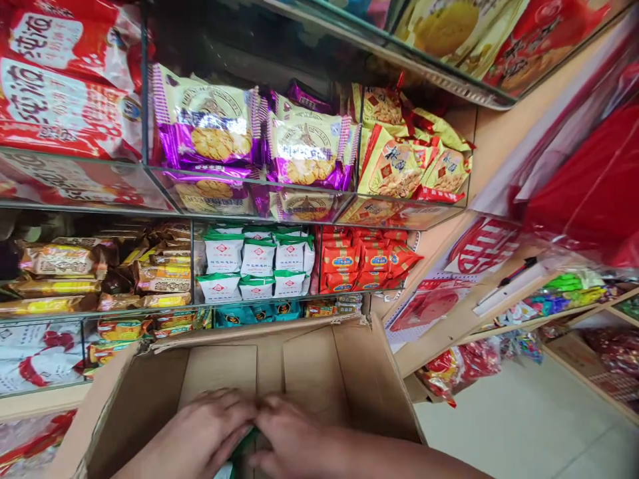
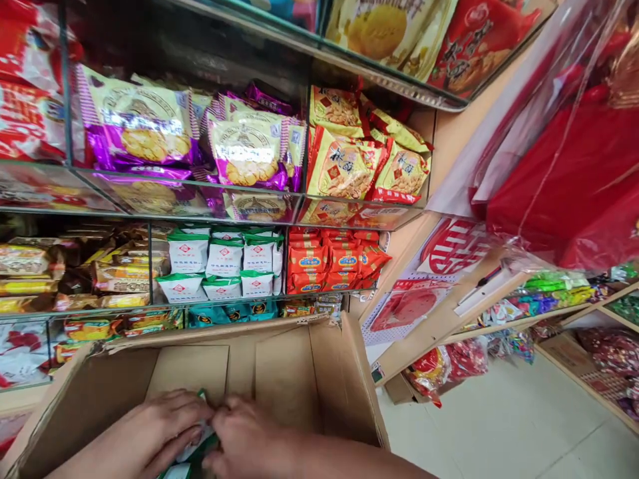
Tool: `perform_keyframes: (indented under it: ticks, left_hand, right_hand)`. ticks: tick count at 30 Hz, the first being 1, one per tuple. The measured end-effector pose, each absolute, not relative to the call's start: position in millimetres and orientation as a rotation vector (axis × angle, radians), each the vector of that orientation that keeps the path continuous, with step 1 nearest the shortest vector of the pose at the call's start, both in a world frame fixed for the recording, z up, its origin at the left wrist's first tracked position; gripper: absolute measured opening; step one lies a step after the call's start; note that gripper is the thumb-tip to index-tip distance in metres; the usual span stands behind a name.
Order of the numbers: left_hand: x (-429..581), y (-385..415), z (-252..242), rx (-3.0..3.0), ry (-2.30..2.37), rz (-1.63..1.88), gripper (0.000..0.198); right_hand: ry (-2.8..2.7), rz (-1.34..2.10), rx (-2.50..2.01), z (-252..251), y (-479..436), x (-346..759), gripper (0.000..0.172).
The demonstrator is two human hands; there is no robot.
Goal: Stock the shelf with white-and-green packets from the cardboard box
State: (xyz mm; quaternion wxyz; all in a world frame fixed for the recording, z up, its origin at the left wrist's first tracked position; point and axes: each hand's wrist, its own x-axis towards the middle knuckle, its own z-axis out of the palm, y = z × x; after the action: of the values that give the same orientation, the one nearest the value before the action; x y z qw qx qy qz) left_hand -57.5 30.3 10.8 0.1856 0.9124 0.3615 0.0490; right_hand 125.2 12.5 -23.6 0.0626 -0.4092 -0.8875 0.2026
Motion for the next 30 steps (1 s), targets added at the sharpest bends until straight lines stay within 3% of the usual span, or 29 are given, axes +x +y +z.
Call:
perform_keyframes:
  ticks: [3, 11, 14, 17, 21, 30]
  left_hand:
    - [-73.8, 23.8, -36.0, 2.296, 1.344, -0.026, 0.047]
    - [-84.5, 23.3, -59.1, 2.164, 1.408, 0.035, 0.046]
    - [-80.6, 24.8, -60.1, 2.083, 1.413, 0.099, 0.050]
    - [-76.7, 25.7, -60.6, 1.992, 1.408, 0.191, 0.049]
    - [-70.3, 27.3, -47.8, 1.819, 1.347, 0.346, 0.044]
    - [-36.4, 15.3, -0.5, 1.306, 1.120, 0.586, 0.032]
  right_hand:
    - [-2.672, 0.694, -1.213, -55.3, 9.9, 104.9, 0.052]
    - [-2.107, 1.146, -1.542, -75.0, 13.8, 88.5, 0.056]
    - [-1.839, 1.521, -1.601, -79.6, 19.8, 90.3, 0.050]
    - [-1.527, 1.766, -1.446, -84.4, 21.4, 94.2, 0.033]
    - [-1.355, 1.751, -1.334, -80.9, 21.9, 102.8, 0.023]
    - [-1.051, 1.569, -1.132, -18.2, 26.1, 127.7, 0.034]
